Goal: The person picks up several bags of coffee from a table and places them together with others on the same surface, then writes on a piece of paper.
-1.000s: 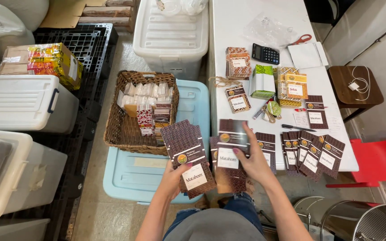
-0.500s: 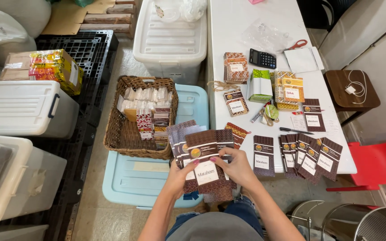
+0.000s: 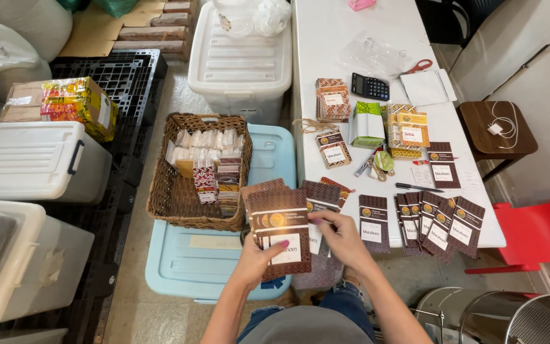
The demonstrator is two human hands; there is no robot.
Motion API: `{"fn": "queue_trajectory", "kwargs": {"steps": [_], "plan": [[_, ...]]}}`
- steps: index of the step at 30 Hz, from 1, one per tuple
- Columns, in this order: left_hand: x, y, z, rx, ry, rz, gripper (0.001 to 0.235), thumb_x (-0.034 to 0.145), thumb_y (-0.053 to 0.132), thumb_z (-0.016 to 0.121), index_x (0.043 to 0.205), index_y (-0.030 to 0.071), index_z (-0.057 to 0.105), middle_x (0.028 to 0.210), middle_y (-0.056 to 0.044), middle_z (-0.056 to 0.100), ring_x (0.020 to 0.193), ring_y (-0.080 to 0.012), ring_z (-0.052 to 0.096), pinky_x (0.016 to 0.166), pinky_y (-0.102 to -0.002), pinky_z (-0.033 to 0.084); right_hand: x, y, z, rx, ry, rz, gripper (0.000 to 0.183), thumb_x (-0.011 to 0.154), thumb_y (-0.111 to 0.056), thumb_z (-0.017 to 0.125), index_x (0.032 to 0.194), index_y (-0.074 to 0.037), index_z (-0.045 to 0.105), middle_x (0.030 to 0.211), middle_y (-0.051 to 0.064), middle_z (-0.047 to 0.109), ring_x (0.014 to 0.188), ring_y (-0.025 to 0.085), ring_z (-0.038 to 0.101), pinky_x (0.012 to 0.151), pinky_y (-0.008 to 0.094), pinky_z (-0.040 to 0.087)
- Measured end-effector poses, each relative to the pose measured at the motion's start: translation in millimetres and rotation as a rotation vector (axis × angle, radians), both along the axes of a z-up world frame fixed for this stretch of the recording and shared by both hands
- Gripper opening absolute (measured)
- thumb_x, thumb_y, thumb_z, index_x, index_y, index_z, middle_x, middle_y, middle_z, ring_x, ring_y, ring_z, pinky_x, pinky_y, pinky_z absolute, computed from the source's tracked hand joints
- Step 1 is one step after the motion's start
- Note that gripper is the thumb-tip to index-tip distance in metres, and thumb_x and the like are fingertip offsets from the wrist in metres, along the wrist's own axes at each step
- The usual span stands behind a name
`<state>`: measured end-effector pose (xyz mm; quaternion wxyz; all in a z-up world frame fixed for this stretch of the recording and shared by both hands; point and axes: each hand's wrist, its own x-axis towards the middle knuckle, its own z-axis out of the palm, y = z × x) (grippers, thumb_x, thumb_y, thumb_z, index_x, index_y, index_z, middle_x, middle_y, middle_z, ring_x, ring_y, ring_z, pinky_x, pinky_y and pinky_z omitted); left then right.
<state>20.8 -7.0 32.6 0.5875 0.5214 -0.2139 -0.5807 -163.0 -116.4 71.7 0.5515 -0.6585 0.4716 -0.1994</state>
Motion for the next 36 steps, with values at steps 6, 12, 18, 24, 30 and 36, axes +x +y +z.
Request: {"fn": "queue_trajectory", "kwargs": {"steps": [6, 12, 18, 24, 30, 36], "plan": [[1, 5, -11, 0.098, 0.103, 0.03, 0.048, 0.079, 0.006, 0.076, 0.125, 0.002, 0.064, 0.115, -0.019, 0.077, 0.098, -0.0345, 0.075, 0.084, -0.05, 0.061, -2, 2, -8, 0.09, -0.127, -0.028, 0.016, 0.092, -0.014, 0.069, 0.104, -0.005, 0.077, 0.109, 0.012, 0.082, 0.099, 0.024, 0.077, 0.078, 0.035, 0.069], [17, 14, -16, 0.153, 0.127, 0.156, 0.04, 0.079, -0.001, 0.076, 0.118, 0.0, 0.066, 0.111, -0.021, 0.077, 0.098, -0.0363, 0.074, 0.082, -0.052, 0.061, -34, -22, -5, -0.235, -0.044, 0.02, 0.086, 0.092, -0.01, 0.065, 0.16, -0.011, 0.013, 0.171, 0.013, 0.011, 0.158, 0.028, 0.009, 0.127, 0.044, 0.008], [-3, 6, -33, 0.173, 0.111, 0.075, 0.04, 0.076, -0.006, 0.078, 0.115, -0.002, 0.067, 0.108, -0.023, 0.079, 0.091, -0.0362, 0.077, 0.078, -0.052, 0.064, -4, 7, -8, 0.082, 0.061, 0.065, 0.038, 0.094, -0.001, 0.053, 0.121, -0.017, 0.076, 0.149, 0.009, 0.063, 0.092, 0.017, 0.072, 0.074, 0.028, 0.054], [-15, 6, -36, 0.051, 0.035, 0.066, 0.045, 0.073, 0.002, 0.085, 0.116, 0.0, 0.071, 0.109, -0.016, 0.079, 0.095, -0.0272, 0.074, 0.086, -0.047, 0.062, 4, 18, -64, -0.141, -0.256, -0.06, 0.026, 0.089, -0.021, 0.08, 0.07, -0.011, 0.066, 0.07, -0.002, 0.064, 0.069, 0.009, 0.055, 0.072, 0.027, 0.044], [-2, 9, 5, 0.324, 0.203, 0.156, 0.053, 0.082, 0.002, 0.073, 0.129, 0.005, 0.049, 0.123, -0.023, 0.071, 0.111, -0.0399, 0.068, 0.09, -0.057, 0.057, -6, 3, -68, -0.016, -0.279, 0.002, 0.023, 0.096, -0.024, 0.067, 0.08, -0.008, 0.067, 0.091, 0.006, 0.076, 0.084, 0.015, 0.069, 0.066, 0.028, 0.058], [19, 16, -13, 0.175, 0.085, 0.169, 0.038, 0.084, 0.006, 0.074, 0.12, 0.002, 0.065, 0.115, -0.02, 0.077, 0.101, -0.0364, 0.073, 0.083, -0.052, 0.059, -31, -29, -44, -0.018, -0.155, -0.084, 0.024, 0.095, -0.007, 0.06, 0.119, -0.007, 0.062, 0.121, 0.011, 0.069, 0.113, 0.028, 0.068, 0.091, 0.041, 0.064]]}}
